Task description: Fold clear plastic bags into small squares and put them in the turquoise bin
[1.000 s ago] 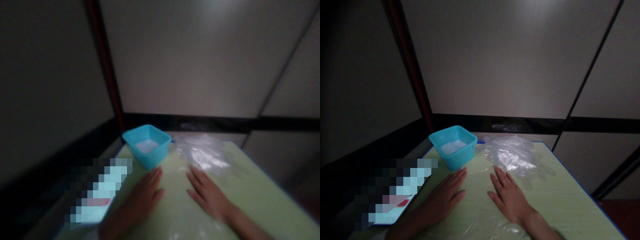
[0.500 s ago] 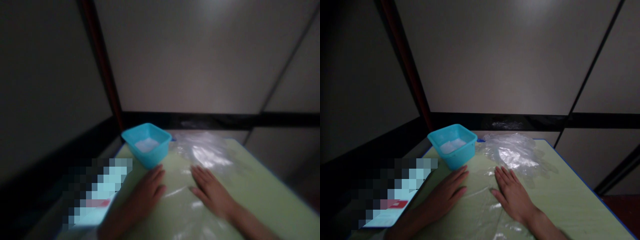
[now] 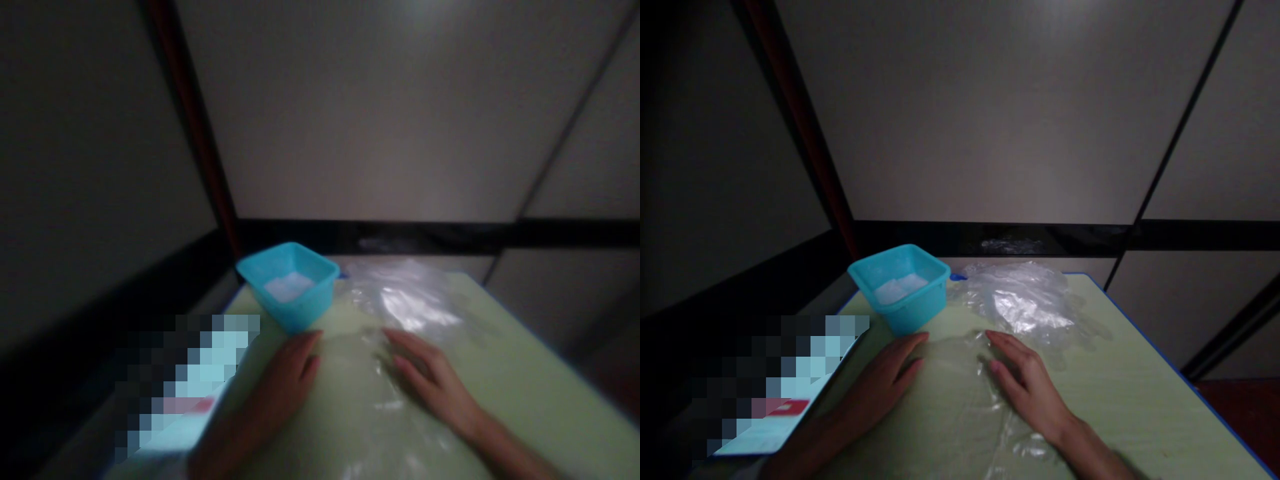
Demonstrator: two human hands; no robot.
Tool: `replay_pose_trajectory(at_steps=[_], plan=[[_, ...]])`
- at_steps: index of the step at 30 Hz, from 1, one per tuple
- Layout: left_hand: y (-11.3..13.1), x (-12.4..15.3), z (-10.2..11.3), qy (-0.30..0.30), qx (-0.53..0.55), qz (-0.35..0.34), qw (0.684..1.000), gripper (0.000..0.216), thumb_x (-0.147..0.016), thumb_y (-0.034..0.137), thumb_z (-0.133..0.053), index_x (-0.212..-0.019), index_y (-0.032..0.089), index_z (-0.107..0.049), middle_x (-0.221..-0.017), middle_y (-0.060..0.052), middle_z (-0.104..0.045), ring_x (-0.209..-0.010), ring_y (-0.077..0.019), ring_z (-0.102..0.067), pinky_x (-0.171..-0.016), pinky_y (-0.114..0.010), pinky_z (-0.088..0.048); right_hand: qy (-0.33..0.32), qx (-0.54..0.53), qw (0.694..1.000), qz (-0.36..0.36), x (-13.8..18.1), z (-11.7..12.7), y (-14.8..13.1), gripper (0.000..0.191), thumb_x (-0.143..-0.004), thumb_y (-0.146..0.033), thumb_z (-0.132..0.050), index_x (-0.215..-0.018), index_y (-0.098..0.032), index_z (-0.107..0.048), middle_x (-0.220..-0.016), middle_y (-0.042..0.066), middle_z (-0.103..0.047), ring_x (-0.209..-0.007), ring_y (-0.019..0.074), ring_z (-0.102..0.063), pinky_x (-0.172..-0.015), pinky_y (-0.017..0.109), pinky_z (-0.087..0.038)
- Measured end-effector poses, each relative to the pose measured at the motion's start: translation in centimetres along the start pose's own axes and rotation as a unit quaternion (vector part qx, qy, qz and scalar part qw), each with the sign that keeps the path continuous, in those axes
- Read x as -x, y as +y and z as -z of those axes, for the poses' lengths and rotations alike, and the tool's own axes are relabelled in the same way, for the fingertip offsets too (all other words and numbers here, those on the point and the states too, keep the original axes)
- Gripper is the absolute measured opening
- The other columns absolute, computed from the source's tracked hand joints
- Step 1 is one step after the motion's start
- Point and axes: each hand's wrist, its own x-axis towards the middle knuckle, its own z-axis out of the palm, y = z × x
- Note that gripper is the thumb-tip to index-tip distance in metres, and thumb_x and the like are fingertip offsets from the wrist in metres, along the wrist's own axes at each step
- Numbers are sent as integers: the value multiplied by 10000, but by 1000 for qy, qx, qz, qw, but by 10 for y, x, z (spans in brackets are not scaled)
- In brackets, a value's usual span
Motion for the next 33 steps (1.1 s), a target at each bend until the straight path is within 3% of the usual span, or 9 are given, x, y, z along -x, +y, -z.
replay_pose_trajectory(at_steps=[4,8,12,14,17,21,27,30,33], plan=[[5,-4,8,56,36,7,998,291,-822,232,-428,-1002,155,-643,-1037,-106,-670,-988,-229,-615,-913,-392,-472,78,-74,993,-40,-1,-1,-4,282,-859,-346,-540,-1052,-198,-683,-1032,84,-697,-930,222,-638,-819,367,-518],[12,-7,17,77,72,0,994,213,-786,248,-470,-690,180,-647,-799,-56,-645,-783,-199,-620,-751,-329,-505,119,-93,985,-85,-4,-3,0,200,-795,-340,-591,-801,-178,-708,-678,43,-657,-596,175,-574,-555,302,-483],[19,-9,19,89,190,59,976,180,-729,301,-534,-664,167,-636,-800,-43,-645,-547,-135,-562,-506,-249,-459,144,-126,980,-60,-4,-2,-3,143,-778,-319,-606,-760,-184,-650,-759,48,-630,-604,150,-545,-527,264,-444],[21,-10,18,74,261,108,956,194,-708,342,-557,-708,163,-629,-771,-31,-663,-441,-104,-512,-411,-218,-398,128,-175,975,-49,-1,-3,-9,142,-789,-332,-613,-809,-192,-604,-750,27,-600,-593,132,-535,-512,239,-427],[23,-9,16,37,310,178,933,282,-707,407,-556,-797,149,-627,-520,8,-623,-321,-91,-419,-346,-194,-308,14,-254,966,-53,6,-7,-18,199,-837,-375,-575,-758,-195,-544,-602,-13,-554,-534,115,-518,-500,220,-397],[26,-8,14,26,338,196,920,327,-693,432,-552,-794,131,-626,-450,-3,-608,-359,-129,-507,-351,-195,-329,-101,-245,963,-44,15,-16,-25,265,-844,-377,-562,-675,-173,-557,-576,11,-583,-533,116,-505,-508,228,-373],[26,-8,12,24,368,175,913,363,-666,470,-569,-734,119,-628,-707,-69,-694,-493,-165,-633,-384,-214,-399,-30,-205,975,-80,6,-11,-13,243,-827,-345,-581,-669,-162,-553,-618,-10,-532,-583,110,-495,-530,220,-370],[25,-8,12,10,400,185,898,394,-651,496,-606,-758,119,-639,-837,-91,-711,-603,-190,-680,-446,-228,-459,-38,-280,953,-111,-1,-5,-6,234,-801,-375,-625,-731,-165,-550,-611,-18,-573,-549,107,-549,-474,195,-382],[27,-7,13,-11,434,194,879,427,-688,508,-622,-851,115,-659,-922,-113,-716,-796,-232,-700,-585,-269,-530,-163,-372,905,-127,1,-2,-7,245,-782,-384,-660,-853,-155,-609,-797,32,-684,-623,128,-650,-496,203,-459]])
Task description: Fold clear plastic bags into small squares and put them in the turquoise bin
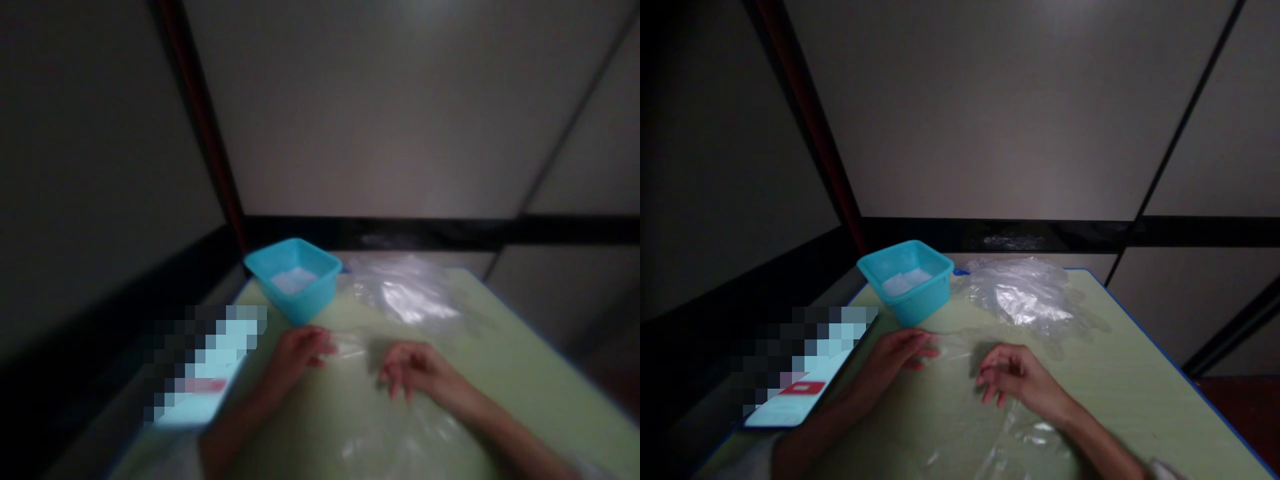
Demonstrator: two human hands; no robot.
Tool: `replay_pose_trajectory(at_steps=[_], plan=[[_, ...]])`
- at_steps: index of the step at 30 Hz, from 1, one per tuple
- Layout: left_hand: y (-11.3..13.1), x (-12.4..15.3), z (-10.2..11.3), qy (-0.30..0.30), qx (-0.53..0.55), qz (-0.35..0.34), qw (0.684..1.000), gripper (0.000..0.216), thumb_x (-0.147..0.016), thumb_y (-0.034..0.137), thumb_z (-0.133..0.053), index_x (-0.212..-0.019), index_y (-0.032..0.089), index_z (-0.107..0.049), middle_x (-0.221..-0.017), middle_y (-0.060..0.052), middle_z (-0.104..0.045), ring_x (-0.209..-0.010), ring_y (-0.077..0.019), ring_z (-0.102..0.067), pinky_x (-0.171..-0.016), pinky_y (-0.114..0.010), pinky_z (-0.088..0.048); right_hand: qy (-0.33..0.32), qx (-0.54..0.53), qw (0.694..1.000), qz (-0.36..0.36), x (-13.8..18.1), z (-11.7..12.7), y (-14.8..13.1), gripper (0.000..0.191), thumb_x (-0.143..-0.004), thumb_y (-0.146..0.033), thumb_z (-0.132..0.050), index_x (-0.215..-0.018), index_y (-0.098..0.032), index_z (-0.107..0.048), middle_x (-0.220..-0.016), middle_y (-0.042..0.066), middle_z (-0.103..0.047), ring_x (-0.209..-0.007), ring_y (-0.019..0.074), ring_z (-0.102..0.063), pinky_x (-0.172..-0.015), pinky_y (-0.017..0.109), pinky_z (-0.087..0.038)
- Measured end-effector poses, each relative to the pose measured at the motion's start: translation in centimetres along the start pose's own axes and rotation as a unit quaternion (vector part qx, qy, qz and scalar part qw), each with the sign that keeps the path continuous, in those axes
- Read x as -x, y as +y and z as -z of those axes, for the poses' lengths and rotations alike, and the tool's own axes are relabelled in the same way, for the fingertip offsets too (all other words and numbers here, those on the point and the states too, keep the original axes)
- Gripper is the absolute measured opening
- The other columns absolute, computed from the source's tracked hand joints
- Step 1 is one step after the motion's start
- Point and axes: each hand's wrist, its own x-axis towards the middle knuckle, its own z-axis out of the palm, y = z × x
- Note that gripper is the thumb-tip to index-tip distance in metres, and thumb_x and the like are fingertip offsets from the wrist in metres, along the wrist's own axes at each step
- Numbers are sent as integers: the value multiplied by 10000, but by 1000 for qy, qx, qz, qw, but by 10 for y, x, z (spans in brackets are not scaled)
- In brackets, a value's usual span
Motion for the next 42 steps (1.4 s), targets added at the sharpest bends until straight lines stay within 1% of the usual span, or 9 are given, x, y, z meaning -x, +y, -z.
replay_pose_trajectory(at_steps=[5,11,17,20,25,28,31,37,42], plan=[[8,11,-1,-52,12,-42,998,370,-798,471,-555,-983,174,-675,-1124,-108,-674,-1043,-255,-630,-828,-385,-532,-241,-60,965,-81,15,-18,-9,542,-696,-364,-749,-1194,-207,-605,-1119,82,-675,-1027,185,-636,-830,282,-495],[22,24,-6,-116,75,-99,985,450,-716,529,-644,-980,168,-693,-1152,-101,-664,-1089,-278,-604,-921,-424,-489,-275,1,955,-114,20,-29,-11,889,-603,-404,-802,-1386,-288,-396,-1286,112,-578,-1155,231,-558,-949,395,-434],[21,26,-1,-194,8,-101,976,365,-771,498,-612,-960,201,-711,-1087,-70,-694,-1044,-270,-627,-949,-434,-463,-172,38,984,15,15,-20,-6,762,-742,-519,-663,-1404,-295,-361,-1438,96,-412,-1282,239,-428,-1022,446,-355],[17,25,3,-248,38,-131,959,397,-722,592,-612,-717,205,-699,-1141,-73,-668,-1109,-279,-592,-977,-435,-433,-80,123,987,73,11,-13,-7,727,-769,-499,-641,-1407,-285,-366,-1499,69,-303,-1336,264,-338,-1034,447,-343],[20,20,3,-313,38,-108,943,484,-595,687,-658,-521,209,-633,-1155,-76,-659,-1118,-302,-585,-985,-456,-409,35,117,987,105,4,-5,-2,816,-768,-477,-618,-1462,-277,-238,-1458,78,-383,-1249,305,-459,-937,423,-459],[22,16,6,-334,-25,-96,937,524,-577,724,-637,-520,204,-658,-1170,-91,-652,-1120,-325,-579,-965,-469,-415,87,115,982,118,3,2,-1,785,-807,-413,-595,-1472,-270,-203,-1510,86,-275,-1280,305,-420,-971,425,-429],[23,13,14,-388,-87,-122,909,422,-706,619,-613,-657,217,-731,-1227,-80,-620,-1120,-306,-582,-971,-447,-407,108,106,978,146,4,15,0,732,-833,-409,-575,-1462,-273,-228,-1540,77,-185,-1326,294,-349,-1014,425,-378],[26,14,26,-408,-180,-161,881,279,-805,476,-593,-789,251,-758,-1222,-59,-627,-1151,-275,-563,-983,-394,-404,224,3,969,99,-6,37,7,655,-754,-504,-628,-1325,-225,-468,-1419,157,-426,-1110,321,-583,-910,477,-467],[29,14,36,-442,-220,-171,852,251,-791,467,-617,-849,265,-755,-1209,-60,-633,-1096,-259,-593,-939,-351,-442,403,46,901,154,-8,48,5,327,-815,-355,-513,-1076,-179,-601,-1129,134,-651,-937,260,-649,-841,456,-488]])
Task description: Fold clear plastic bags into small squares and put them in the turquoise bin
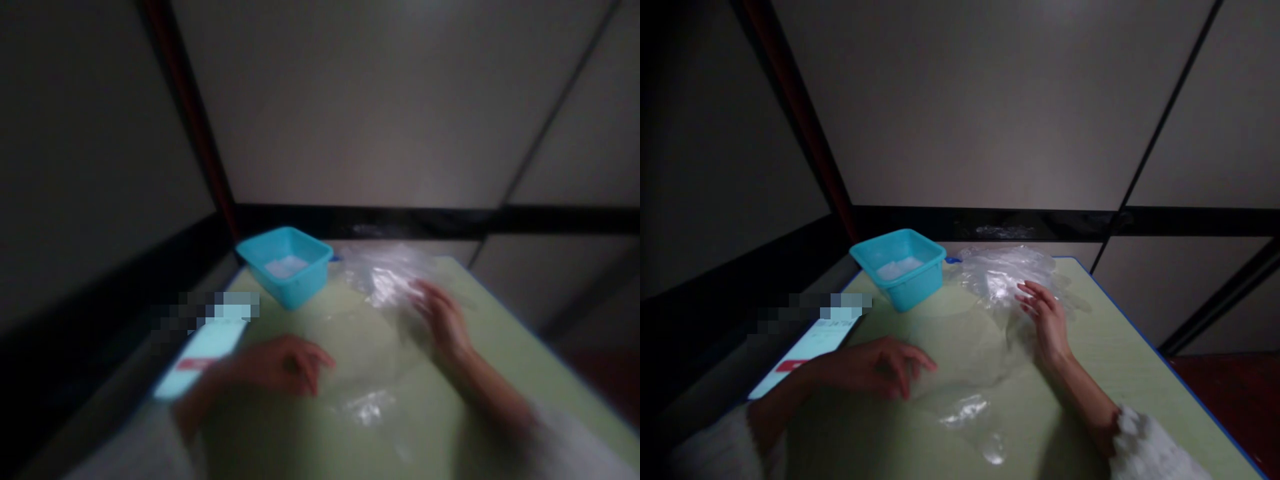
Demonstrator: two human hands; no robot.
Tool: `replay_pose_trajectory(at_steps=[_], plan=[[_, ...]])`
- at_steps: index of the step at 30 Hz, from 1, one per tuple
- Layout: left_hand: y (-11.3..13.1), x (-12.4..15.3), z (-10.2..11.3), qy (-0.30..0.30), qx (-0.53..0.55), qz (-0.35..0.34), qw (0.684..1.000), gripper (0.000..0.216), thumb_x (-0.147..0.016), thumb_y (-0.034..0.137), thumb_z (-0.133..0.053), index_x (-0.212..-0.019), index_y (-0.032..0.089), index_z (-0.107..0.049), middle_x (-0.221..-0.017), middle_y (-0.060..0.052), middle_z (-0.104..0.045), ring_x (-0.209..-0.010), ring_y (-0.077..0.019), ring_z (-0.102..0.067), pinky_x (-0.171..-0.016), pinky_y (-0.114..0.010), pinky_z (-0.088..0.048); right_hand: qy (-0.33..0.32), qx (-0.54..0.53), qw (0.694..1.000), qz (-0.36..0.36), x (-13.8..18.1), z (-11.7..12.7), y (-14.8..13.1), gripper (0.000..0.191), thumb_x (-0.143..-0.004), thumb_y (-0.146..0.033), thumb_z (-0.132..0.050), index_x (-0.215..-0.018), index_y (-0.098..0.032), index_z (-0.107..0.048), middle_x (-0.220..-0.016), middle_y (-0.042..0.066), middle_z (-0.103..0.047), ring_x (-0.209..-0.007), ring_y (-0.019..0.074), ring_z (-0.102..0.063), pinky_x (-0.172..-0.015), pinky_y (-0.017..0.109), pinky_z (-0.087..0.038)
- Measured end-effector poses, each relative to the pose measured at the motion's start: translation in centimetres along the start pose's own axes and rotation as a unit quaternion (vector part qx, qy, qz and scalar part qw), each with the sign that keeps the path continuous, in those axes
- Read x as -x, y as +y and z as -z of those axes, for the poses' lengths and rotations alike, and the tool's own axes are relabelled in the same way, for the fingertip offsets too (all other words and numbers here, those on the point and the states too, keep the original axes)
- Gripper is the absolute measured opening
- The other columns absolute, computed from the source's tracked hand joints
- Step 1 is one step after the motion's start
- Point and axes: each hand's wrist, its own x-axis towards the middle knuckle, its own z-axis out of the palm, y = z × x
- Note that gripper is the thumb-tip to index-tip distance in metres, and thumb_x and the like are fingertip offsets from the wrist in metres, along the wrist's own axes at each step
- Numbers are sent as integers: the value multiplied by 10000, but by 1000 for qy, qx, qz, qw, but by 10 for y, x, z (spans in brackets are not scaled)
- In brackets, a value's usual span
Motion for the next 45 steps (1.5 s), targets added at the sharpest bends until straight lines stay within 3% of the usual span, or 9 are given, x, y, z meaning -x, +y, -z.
replay_pose_trajectory(at_steps=[5,8,13,16,22,31,35,40,45], plan=[[-6,8,3,-4,24,91,996,371,-710,479,-688,-982,227,-710,-1160,-84,-647,-674,-149,-654,-574,-230,-512,11,51,996,75,3,8,-27,169,-760,-349,-621,-822,-194,-644,-871,40,-663,-867,207,-602,-832,347,-452],[-11,3,-5,106,-1,195,975,357,-798,478,-580,-957,177,-687,-870,-52,-702,-444,-91,-551,-403,-188,-421,-193,104,970,104,14,4,-45,173,-839,-325,-553,-752,-192,-622,-710,10,-631,-685,156,-583,-670,273,-458],[-13,-19,-36,334,-143,108,925,298,-825,282,-514,-1055,137,-636,-1141,-119,-642,-1044,-241,-602,-879,-362,-501,-460,261,838,132,28,-4,-52,160,-844,-160,-463,-750,-179,-592,-705,9,-618,-633,128,-552,-584,228,-412],[-14,-26,-51,241,-215,79,943,481,-825,252,-533,-1298,175,-489,-1421,-103,-428,-1306,-238,-397,-1087,-414,-326,-489,400,755,172,24,3,-49,165,-749,-74,-465,-692,-185,-573,-664,-3,-612,-587,119,-535,-558,230,-362],[-17,-23,-54,94,-355,68,928,647,-874,412,-514,-1445,252,-254,-1547,-64,-133,-1421,-279,-97,-1137,-484,-164,-360,629,655,214,5,27,-38,105,-716,-161,-509,-625,-184,-555,-584,41,-601,-505,157,-522,-502,280,-271],[0,1,-31,53,-367,58,927,592,-864,540,-482,-1388,286,-378,-1503,-65,-287,-1382,-283,-255,-1115,-487,-226,-346,517,719,310,32,-7,-37,209,-890,-183,-387,-780,-163,-564,-769,70,-598,-697,183,-547,-651,303,-438],[5,0,-28,137,-378,72,913,413,-894,425,-484,-1250,224,-547,-1337,-77,-533,-1291,-268,-417,-1115,-515,-238,-368,474,744,294,39,-20,-31,267,-928,-202,-353,-911,-134,-611,-887,104,-647,-814,204,-595,-762,334,-493],[-4,-29,-46,210,-369,63,903,453,-888,288,-478,-1324,166,-456,-1438,-91,-409,-1332,-217,-359,-1121,-416,-284,-389,464,745,280,37,-27,-15,494,-950,-329,-364,-1383,-91,-378,-1418,159,-426,-1296,248,-398,-1072,418,-331],[-21,-45,-55,173,-370,45,911,609,-889,364,-485,-1420,134,-296,-1499,-117,-285,-1386,-221,-255,-1140,-390,-237,-421,486,726,244,40,-24,2,655,-952,-486,-295,-1462,-83,-212,-1502,160,-230,-1395,243,-192,-1125,457,-221]])
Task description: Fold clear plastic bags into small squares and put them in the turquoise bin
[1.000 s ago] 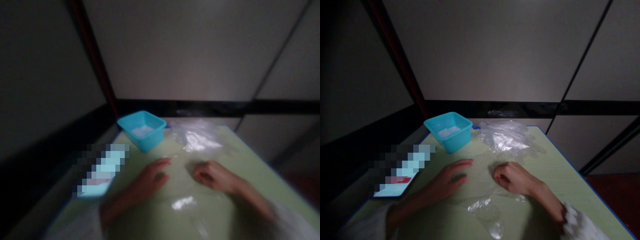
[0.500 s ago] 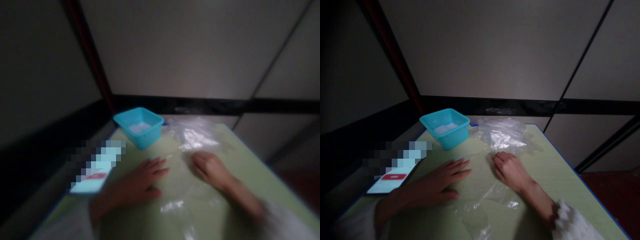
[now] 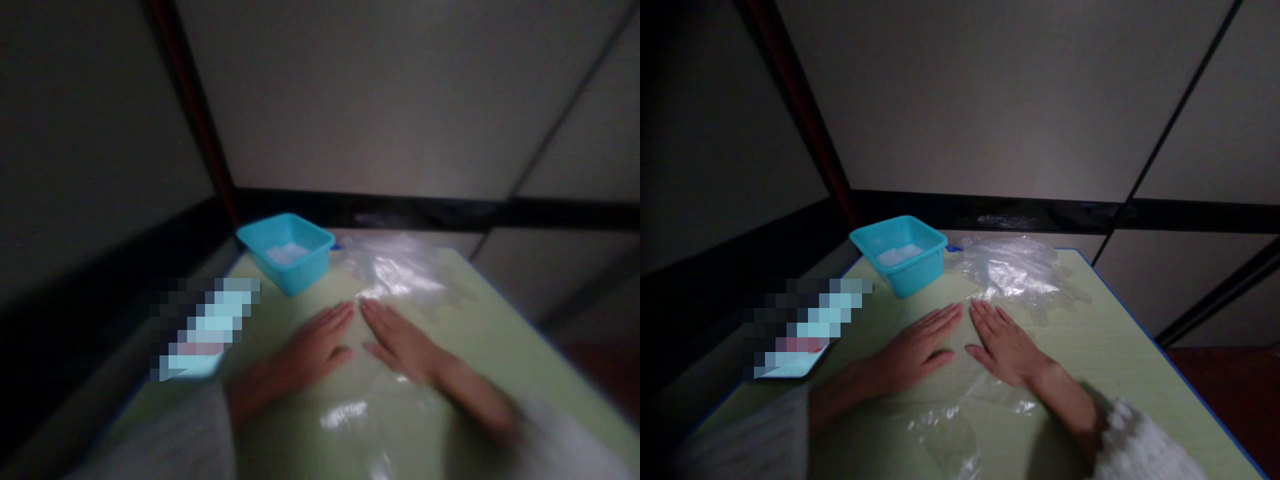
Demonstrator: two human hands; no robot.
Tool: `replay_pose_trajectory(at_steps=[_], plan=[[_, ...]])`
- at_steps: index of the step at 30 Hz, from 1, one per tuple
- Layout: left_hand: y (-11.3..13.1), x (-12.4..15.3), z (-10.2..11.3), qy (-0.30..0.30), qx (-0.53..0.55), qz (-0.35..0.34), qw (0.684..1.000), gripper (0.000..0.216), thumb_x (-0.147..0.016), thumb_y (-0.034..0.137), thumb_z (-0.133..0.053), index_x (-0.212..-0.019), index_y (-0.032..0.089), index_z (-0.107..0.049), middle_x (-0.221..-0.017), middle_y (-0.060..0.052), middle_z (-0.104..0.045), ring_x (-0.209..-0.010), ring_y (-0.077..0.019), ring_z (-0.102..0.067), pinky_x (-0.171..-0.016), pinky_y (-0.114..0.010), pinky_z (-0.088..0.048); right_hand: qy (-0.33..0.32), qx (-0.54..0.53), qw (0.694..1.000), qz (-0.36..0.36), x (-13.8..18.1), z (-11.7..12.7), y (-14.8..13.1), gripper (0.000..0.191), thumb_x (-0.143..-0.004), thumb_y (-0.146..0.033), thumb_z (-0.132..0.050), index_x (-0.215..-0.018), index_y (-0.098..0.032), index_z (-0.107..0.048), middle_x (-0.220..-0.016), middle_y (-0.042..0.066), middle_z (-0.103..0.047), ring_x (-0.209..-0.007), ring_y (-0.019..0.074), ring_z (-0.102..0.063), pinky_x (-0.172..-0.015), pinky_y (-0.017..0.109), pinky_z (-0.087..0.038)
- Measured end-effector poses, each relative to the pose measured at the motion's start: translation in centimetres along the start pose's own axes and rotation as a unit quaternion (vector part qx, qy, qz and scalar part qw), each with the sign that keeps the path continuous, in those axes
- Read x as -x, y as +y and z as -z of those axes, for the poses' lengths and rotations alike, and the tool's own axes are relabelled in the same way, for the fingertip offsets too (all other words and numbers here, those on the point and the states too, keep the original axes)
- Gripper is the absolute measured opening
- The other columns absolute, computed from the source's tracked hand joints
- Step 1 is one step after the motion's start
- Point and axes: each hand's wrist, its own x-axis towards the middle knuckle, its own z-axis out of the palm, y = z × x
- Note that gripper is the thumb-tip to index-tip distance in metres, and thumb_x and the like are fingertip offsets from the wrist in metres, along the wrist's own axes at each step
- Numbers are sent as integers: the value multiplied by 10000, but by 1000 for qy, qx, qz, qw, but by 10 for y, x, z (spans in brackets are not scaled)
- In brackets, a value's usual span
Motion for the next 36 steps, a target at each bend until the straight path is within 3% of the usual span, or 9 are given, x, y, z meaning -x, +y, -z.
replay_pose_trajectory(at_steps=[11,19,23,32,36], plan=[[-22,10,-6,-15,-19,-19,1000,634,-927,502,-351,-1458,188,-205,-1536,-88,-182,-1413,-229,-165,-1144,-400,-163,-21,5,998,-57,8,0,-2,714,-936,-559,-261,-1463,-80,-212,-1506,160,-203,-1394,283,-166,-1122,476,-216],[-8,17,4,-45,-14,-24,999,666,-907,495,-403,-1458,180,-200,-1532,-97,-198,-1412,-244,-164,-1144,-402,-161,-37,-30,998,-39,12,15,-11,688,-945,-541,-254,-1479,-121,-141,-1525,124,-144,-1404,241,-139,-1135,460,-179],[-5,20,2,-40,-9,-31,999,674,-906,495,-406,-1461,180,-192,-1534,-102,-187,-1413,-250,-157,-1145,-412,-158,-44,-29,998,-19,1,14,-16,712,-938,-563,-243,-1468,-91,-187,-1517,140,-160,-1403,238,-146,-1136,453,-176],[-6,20,5,-63,-14,-13,998,664,-913,514,-376,-1465,211,-166,-1544,-74,-149,-1419,-235,-129,-1147,-412,-141,-24,-7,997,-78,5,7,20,713,-935,-571,-235,-1455,-83,-237,-1494,164,-215,-1388,260,-194,-1123,470,-212],[-8,23,6,-62,-16,-18,998,658,-920,501,-366,-1470,226,-133,-1547,-69,-139,-1420,-231,-121,-1148,-409,-128,-3,-2,997,-78,8,4,30,658,-947,-546,-229,-1473,-153,-189,-1498,124,-235,-1388,247,-196,-1122,472,-211]])
